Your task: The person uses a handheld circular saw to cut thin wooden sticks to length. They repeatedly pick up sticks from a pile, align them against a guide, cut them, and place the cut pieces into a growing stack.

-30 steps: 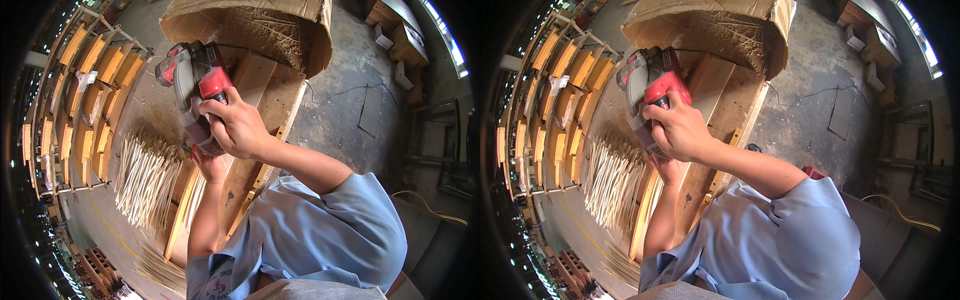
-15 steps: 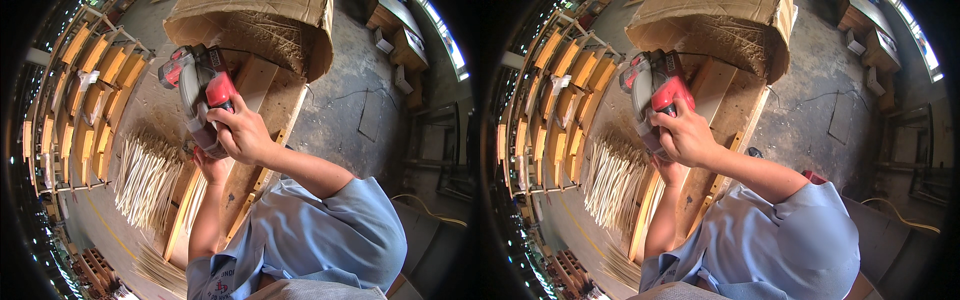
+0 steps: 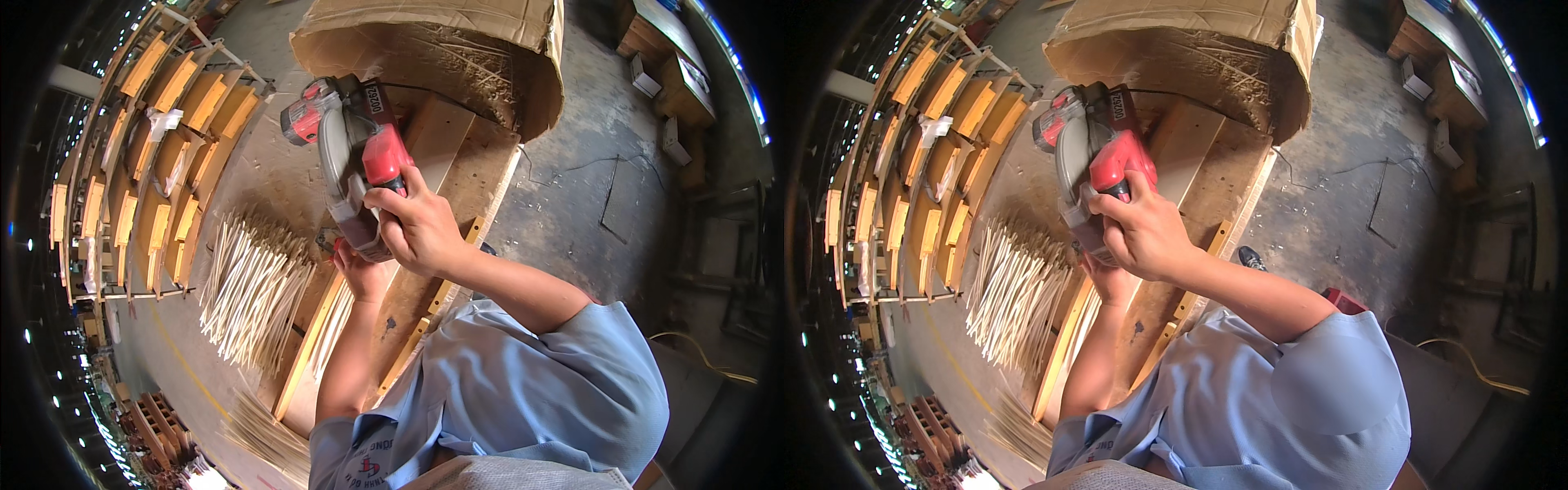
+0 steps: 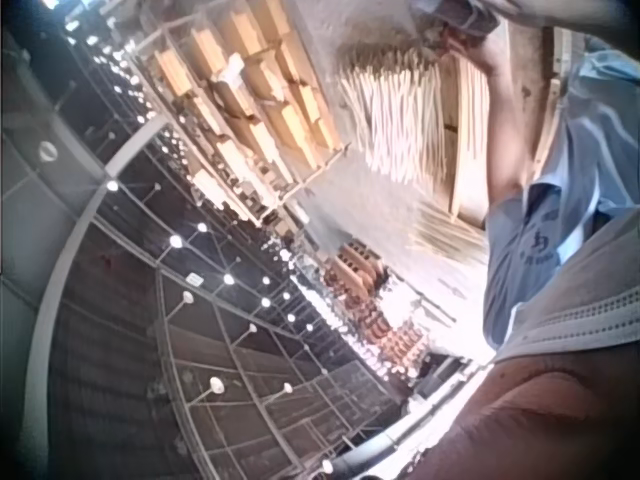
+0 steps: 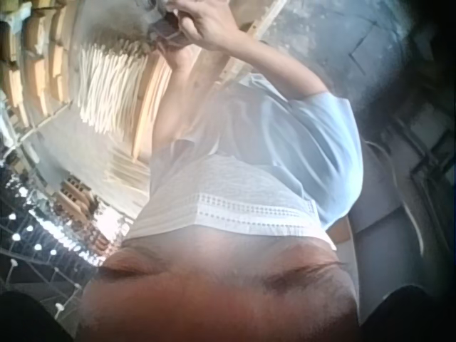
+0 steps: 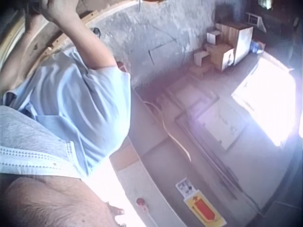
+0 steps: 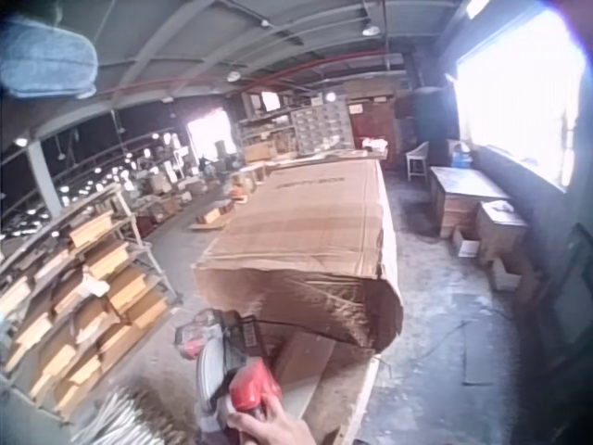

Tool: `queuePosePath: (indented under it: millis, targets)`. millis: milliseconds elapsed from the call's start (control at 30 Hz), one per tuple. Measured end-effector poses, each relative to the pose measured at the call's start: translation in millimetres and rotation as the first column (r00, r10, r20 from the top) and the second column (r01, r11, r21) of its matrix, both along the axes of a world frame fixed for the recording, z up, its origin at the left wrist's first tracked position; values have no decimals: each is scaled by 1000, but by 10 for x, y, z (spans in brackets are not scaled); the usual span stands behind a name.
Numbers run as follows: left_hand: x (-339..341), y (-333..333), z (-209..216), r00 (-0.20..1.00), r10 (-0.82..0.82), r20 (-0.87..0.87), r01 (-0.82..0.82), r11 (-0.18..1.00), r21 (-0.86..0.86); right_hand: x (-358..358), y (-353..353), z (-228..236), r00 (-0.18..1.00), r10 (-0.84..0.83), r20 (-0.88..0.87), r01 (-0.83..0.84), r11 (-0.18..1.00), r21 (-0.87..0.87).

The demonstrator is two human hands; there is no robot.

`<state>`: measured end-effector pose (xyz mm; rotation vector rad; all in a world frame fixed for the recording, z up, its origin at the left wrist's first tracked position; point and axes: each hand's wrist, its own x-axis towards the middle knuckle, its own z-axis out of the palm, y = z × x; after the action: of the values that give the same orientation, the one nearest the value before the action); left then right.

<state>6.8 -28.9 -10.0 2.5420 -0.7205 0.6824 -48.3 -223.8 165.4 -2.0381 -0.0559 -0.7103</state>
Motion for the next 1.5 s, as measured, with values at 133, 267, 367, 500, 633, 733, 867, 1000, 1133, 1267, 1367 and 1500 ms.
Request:
queuePosePath:
  millis: [133,267,367,500,633,733,867,1000,1133,1267,1367,1500]
  targets:
    - [-8,-9,69,999,-4,36,1,997,73,-25,4,-24,1000,12,-20,-12,1000,5]
    - [-13,-8,92,999,-13,33,10,996,86,-46,9,-73,1000,13,-11,-13,1000,-1]
    - [-10,-2,85,999,-26,48,21,994,107,-71,12,-100,1000,18,-5,-18,1000,10]
    - [12,51,15,1000,-6,13,4,990,139,-105,32,-165,999,23,26,-22,1000,-7]
    - [8,3,43,1000,0,-9,2,992,126,-146,12,-205,999,33,36,-32,999,-28]
    - [-18,-9,106,999,-25,25,24,998,60,-151,-4,-141,997,67,-43,-68,997,-18]
    - [-16,48,113,998,-25,55,14,981,193,151,-80,-25,992,82,94,-79,996,-36]
    - [-41,70,114,999,-46,0,45,973,228,643,-230,371,984,158,79,-174,948,266]
    - [-31,73,85,998,-52,-29,57,977,206,1028,-389,801,992,120,-50,-87,899,429]
    - [-30,58,116,998,-65,-19,68,977,204,1209,-430,831,996,69,-59,-38,905,424]
    - [-57,142,98,999,-30,-34,36,982,185,1061,-322,466,988,-76,132,-8,840,543]
    - [-44,2,125,999,-45,-29,49,983,175,739,-550,-882,969,-161,-187,242,761,602]
